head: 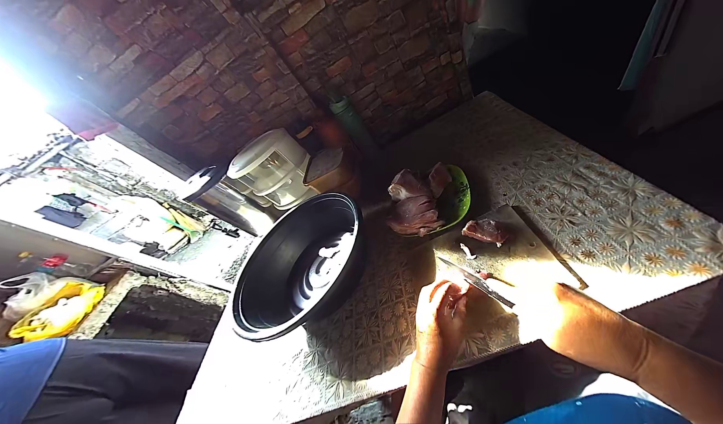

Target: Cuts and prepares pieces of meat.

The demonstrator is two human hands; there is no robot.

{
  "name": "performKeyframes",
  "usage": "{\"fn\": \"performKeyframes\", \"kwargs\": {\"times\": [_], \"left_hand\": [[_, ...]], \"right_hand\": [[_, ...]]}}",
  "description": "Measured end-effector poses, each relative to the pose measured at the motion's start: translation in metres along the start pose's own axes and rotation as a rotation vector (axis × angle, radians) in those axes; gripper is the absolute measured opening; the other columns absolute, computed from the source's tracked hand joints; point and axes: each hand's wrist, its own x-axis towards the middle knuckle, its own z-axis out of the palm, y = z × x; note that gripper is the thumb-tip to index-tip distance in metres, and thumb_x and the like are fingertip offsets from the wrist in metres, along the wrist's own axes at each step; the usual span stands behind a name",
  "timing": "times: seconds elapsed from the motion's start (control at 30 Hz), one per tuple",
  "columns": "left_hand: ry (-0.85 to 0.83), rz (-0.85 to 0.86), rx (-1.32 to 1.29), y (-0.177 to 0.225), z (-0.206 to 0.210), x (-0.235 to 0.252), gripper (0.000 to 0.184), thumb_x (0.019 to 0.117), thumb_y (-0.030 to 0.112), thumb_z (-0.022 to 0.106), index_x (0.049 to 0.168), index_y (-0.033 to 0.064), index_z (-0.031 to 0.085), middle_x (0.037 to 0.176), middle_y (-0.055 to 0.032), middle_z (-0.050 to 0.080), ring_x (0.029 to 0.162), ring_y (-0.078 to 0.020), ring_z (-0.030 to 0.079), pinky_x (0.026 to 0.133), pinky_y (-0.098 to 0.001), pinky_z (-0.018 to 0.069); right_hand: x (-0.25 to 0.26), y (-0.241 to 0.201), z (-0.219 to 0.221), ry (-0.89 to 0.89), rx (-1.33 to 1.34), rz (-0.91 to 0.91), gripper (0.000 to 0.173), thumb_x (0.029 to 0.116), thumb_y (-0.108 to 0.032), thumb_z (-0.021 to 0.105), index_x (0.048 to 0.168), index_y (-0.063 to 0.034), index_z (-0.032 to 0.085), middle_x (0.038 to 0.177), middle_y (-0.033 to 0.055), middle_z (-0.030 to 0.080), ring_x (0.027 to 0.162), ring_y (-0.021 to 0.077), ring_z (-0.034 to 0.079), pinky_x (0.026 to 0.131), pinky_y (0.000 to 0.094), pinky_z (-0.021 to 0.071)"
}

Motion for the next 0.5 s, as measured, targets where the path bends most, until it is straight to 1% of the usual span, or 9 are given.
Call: {"fn": "performKeyframes", "kwargs": {"times": [0.1, 0.13, 0.17, 0.23, 0.27, 0.33, 0.37, 0.4, 0.5], "left_hand": [[-0.003, 0.003, 0.011, -0.001, 0.002, 0.002, 0.014, 0.0847, 0.013, 0.077, 0.098, 0.0087, 0.078, 0.106, -0.0060, 0.075, 0.103, -0.0155, 0.070, 0.093, -0.0288, 0.0575], [-0.001, 0.009, 0.018, -0.002, 0.002, 0.002, 0.013, 0.0845, 0.013, 0.077, 0.097, 0.0083, 0.078, 0.104, -0.0063, 0.075, 0.102, -0.0157, 0.071, 0.092, -0.0292, 0.0578], [-0.002, 0.014, 0.029, -0.002, 0.003, 0.002, 0.013, 0.0846, 0.013, 0.076, 0.096, 0.0086, 0.078, 0.103, -0.0059, 0.075, 0.101, -0.0155, 0.071, 0.092, -0.0292, 0.0577], [-0.013, 0.019, 0.050, -0.002, 0.002, 0.003, 0.013, 0.0844, 0.012, 0.075, 0.096, 0.0096, 0.079, 0.102, -0.0050, 0.075, 0.101, -0.0149, 0.071, 0.092, -0.0285, 0.0575], [-0.021, 0.021, 0.059, -0.002, 0.002, 0.003, 0.013, 0.0845, 0.011, 0.075, 0.096, 0.0105, 0.079, 0.102, -0.0044, 0.075, 0.101, -0.0144, 0.070, 0.091, -0.0280, 0.0574], [-0.033, 0.025, 0.070, -0.002, 0.002, 0.003, 0.013, 0.0850, 0.011, 0.074, 0.097, 0.0121, 0.080, 0.103, -0.0028, 0.076, 0.101, -0.0133, 0.070, 0.092, -0.0267, 0.0568], [-0.035, 0.030, 0.074, -0.002, 0.002, 0.003, 0.013, 0.0851, 0.011, 0.074, 0.097, 0.0123, 0.080, 0.104, -0.0025, 0.076, 0.101, -0.0131, 0.070, 0.092, -0.0265, 0.0567], [-0.037, 0.038, 0.074, -0.003, 0.002, 0.003, 0.013, 0.0852, 0.010, 0.073, 0.097, 0.0118, 0.079, 0.104, -0.0026, 0.076, 0.101, -0.0134, 0.070, 0.092, -0.0267, 0.0566], [-0.046, 0.042, 0.081, -0.004, 0.001, 0.004, 0.014, 0.0848, 0.010, 0.072, 0.096, 0.0111, 0.079, 0.102, -0.0028, 0.076, 0.099, -0.0134, 0.070, 0.090, -0.0271, 0.0570]], "right_hand": [[-0.007, -0.002, 0.006, 0.115, -0.130, -0.084, 0.052, 0.0873, -0.005, 0.057, 0.138, -0.0132, 0.067, 0.104, 0.0132, 0.076, 0.079, 0.0304, 0.074, 0.065, 0.0476, 0.0603], [-0.010, -0.003, 0.007, 0.147, -0.180, -0.119, 0.049, 0.0855, -0.005, 0.058, 0.132, -0.0103, 0.071, 0.099, 0.0137, 0.076, 0.074, 0.0302, 0.073, 0.061, 0.0462, 0.0600], [-0.012, -0.001, 0.010, 0.188, -0.228, -0.155, 0.045, 0.0833, -0.005, 0.058, 0.125, -0.0083, 0.074, 0.088, 0.0131, 0.075, 0.068, 0.0295, 0.072, 0.056, 0.0444, 0.0584], [-0.015, 0.002, 0.014, 0.226, -0.288, -0.184, 0.040, 0.0836, -0.006, 0.056, 0.118, -0.0063, 0.076, 0.075, 0.0120, 0.070, 0.061, 0.0290, 0.070, 0.051, 0.0433, 0.0563], [-0.016, 0.001, 0.013, 0.229, -0.306, -0.174, 0.039, 0.0842, -0.008, 0.056, 0.117, -0.0069, 0.077, 0.074, 0.0117, 0.070, 0.061, 0.0288, 0.069, 0.051, 0.0429, 0.0561], [-0.017, -0.005, 0.006, 0.189, -0.320, -0.148, 0.047, 0.0824, -0.007, 0.056, 0.125, -0.0090, 0.074, 0.076, 0.0116, 0.070, 0.059, 0.0287, 0.068, 0.050, 0.0422, 0.0555], [-0.017, -0.008, 0.002, 0.156, -0.324, -0.134, 0.047, 0.0817, -0.005, 0.057, 0.126, -0.0090, 0.074, 0.073, 0.0115, 0.068, 0.058, 0.0292, 0.068, 0.049, 0.0424, 0.0546], [-0.017, -0.010, 0.001, 0.126, -0.327, -0.122, 0.044, 0.0816, -0.004, 0.058, 0.122, -0.0088, 0.075, 0.072, 0.0116, 0.067, 0.058, 0.0295, 0.068, 0.049, 0.0427, 0.0543], [-0.018, -0.015, 0.003, 0.085, -0.365, -0.089, 0.054, 0.0801, -0.001, 0.062, 0.132, -0.0115, 0.071, 0.066, 0.0103, 0.064, 0.054, 0.0293, 0.066, 0.046, 0.0419, 0.0523]]}}
